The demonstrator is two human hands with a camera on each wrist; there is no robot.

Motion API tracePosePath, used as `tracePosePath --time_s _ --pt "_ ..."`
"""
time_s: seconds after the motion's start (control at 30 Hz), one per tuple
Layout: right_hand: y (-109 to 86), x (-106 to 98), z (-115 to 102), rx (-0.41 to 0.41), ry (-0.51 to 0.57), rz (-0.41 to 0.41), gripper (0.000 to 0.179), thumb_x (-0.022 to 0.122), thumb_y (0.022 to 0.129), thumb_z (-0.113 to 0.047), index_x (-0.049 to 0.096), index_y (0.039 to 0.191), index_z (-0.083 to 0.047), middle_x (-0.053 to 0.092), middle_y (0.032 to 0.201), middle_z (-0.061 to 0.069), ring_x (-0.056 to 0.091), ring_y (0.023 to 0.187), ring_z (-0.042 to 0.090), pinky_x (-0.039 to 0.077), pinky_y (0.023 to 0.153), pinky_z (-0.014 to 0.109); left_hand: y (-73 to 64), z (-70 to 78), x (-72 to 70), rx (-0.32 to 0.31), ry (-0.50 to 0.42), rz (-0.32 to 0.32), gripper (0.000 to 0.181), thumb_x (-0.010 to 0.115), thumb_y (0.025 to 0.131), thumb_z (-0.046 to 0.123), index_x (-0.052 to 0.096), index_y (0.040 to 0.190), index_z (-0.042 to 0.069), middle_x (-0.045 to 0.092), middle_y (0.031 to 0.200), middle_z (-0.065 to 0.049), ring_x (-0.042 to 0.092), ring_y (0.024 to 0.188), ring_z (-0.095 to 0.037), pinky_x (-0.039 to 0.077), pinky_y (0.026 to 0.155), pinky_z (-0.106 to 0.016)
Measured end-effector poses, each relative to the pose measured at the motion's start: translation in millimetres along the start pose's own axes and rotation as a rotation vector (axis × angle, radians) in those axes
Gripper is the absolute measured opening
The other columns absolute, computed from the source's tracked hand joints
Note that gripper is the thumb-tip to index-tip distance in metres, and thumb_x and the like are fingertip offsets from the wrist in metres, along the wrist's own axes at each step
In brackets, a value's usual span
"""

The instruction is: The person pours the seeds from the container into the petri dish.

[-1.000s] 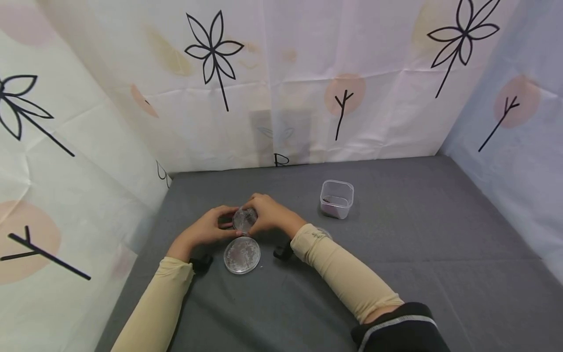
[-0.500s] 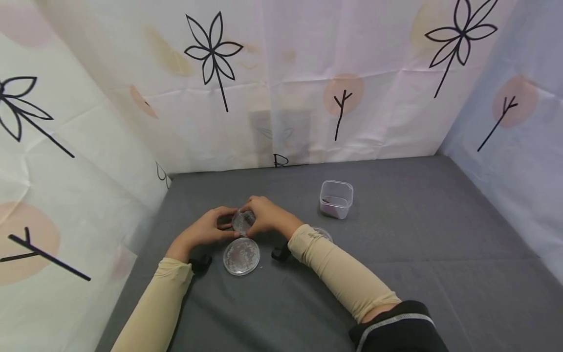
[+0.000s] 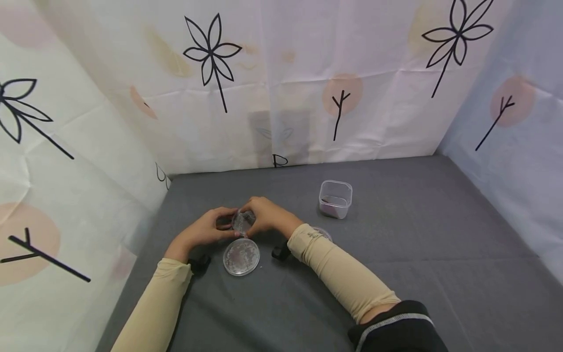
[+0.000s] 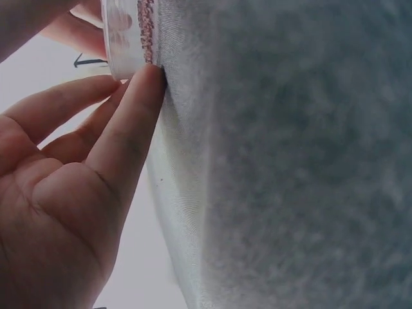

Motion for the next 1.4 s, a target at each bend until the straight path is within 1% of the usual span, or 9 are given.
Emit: tracePosePath --time_s 0.33,0.6,0.67,0.8,0.93,1.03,1.2,1.27,1.4 --pt "-0.6 0 1 0.008 -0.009 0.002 0.075 0.093 0.085 -0.033 0.062 0.151 -0.013 0.057 0.149 0.011 0.058 0.132 0.028 0.055 0.105 0.043 -0.4 4.3 2.9 -0.015 0.024 0.022 0.076 0.082 0.096 0.019 0.045 0.160 0.001 0.045 0.160 -0.021 0.055 0.143 -0.042 0.053 0.112 -0.045" --pt "-3.9 0 0 0.007 -0.003 0.010 0.076 0.093 0.085 -0.032 0.061 0.152 -0.013 0.057 0.149 0.011 0.059 0.131 0.027 0.055 0.104 0.042 0.0 6.3 2.8 0.010 0.048 0.022 0.075 0.082 0.096 0.018 0.045 0.158 -0.003 0.046 0.157 -0.025 0.055 0.142 -0.045 0.054 0.111 -0.044" --pt "-4.5 -1 0 0.004 -0.002 0.013 0.076 0.092 0.086 -0.032 0.061 0.152 -0.013 0.057 0.149 0.011 0.059 0.132 0.028 0.055 0.105 0.043 0.3 6.0 2.3 0.009 0.040 0.023 0.075 0.082 0.096 0.018 0.046 0.158 -0.002 0.046 0.157 -0.025 0.055 0.142 -0.045 0.053 0.111 -0.044" --pt "-7.3 0 1 -0.003 -0.008 0.002 0.077 0.091 0.088 -0.032 0.058 0.154 -0.013 0.053 0.156 0.013 0.055 0.140 0.031 0.052 0.111 0.046 1.0 5.8 2.9 0.012 0.033 0.022 0.074 0.082 0.096 0.018 0.046 0.158 -0.003 0.046 0.157 -0.026 0.055 0.142 -0.046 0.053 0.111 -0.046" --pt "-12.5 -1 4 -0.020 0.001 -0.001 0.077 0.089 0.090 -0.031 0.055 0.155 -0.010 0.044 0.165 0.018 0.044 0.152 0.037 0.044 0.120 0.052 2.1 6.1 4.8 0.007 0.022 0.020 0.074 0.082 0.096 0.018 0.046 0.158 -0.003 0.046 0.157 -0.026 0.055 0.141 -0.046 0.053 0.111 -0.047" --pt "-18.2 -3 5 -0.037 0.001 0.029 0.074 0.088 0.091 -0.031 0.057 0.154 -0.008 0.039 0.168 0.020 0.036 0.157 0.039 0.040 0.123 0.055 3.2 7.6 6.1 0.001 0.014 0.015 0.075 0.082 0.096 0.017 0.045 0.158 -0.003 0.045 0.158 -0.026 0.054 0.142 -0.046 0.053 0.112 -0.046" --pt "-34.5 -17 4 -0.034 -0.036 0.112 0.064 0.084 0.095 -0.031 0.061 0.150 -0.008 0.039 0.169 0.018 0.036 0.157 0.039 0.040 0.122 0.057 5.1 9.1 7.0 -0.022 0.019 0.015 0.075 0.082 0.096 0.017 0.045 0.159 -0.002 0.044 0.160 -0.024 0.055 0.142 -0.044 0.053 0.112 -0.045" --pt "-43.4 -24 3 -0.021 -0.073 0.152 0.061 0.082 0.096 -0.034 0.062 0.149 -0.009 0.040 0.168 0.015 0.037 0.157 0.038 0.040 0.122 0.057 4.6 8.8 6.8 -0.032 0.023 0.021 0.076 0.082 0.096 0.018 0.044 0.159 -0.003 0.045 0.159 -0.024 0.055 0.142 -0.045 0.053 0.112 -0.046" --pt "-60.6 -40 0 0.004 -0.176 0.242 0.059 0.077 0.098 -0.046 0.065 0.146 -0.015 0.046 0.165 0.012 0.042 0.154 0.036 0.039 0.122 0.058 1.0 7.8 5.1 -0.029 0.051 0.047 0.077 0.083 0.096 0.020 0.045 0.157 -0.006 0.049 0.154 -0.026 0.056 0.140 -0.046 0.052 0.112 -0.051"
Point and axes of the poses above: each hand's wrist, its own y-axis towards the middle knuckle, its own x-axis out of the palm, z = x × y, the point moved 2 cm from there along y, towards the middle knuckle
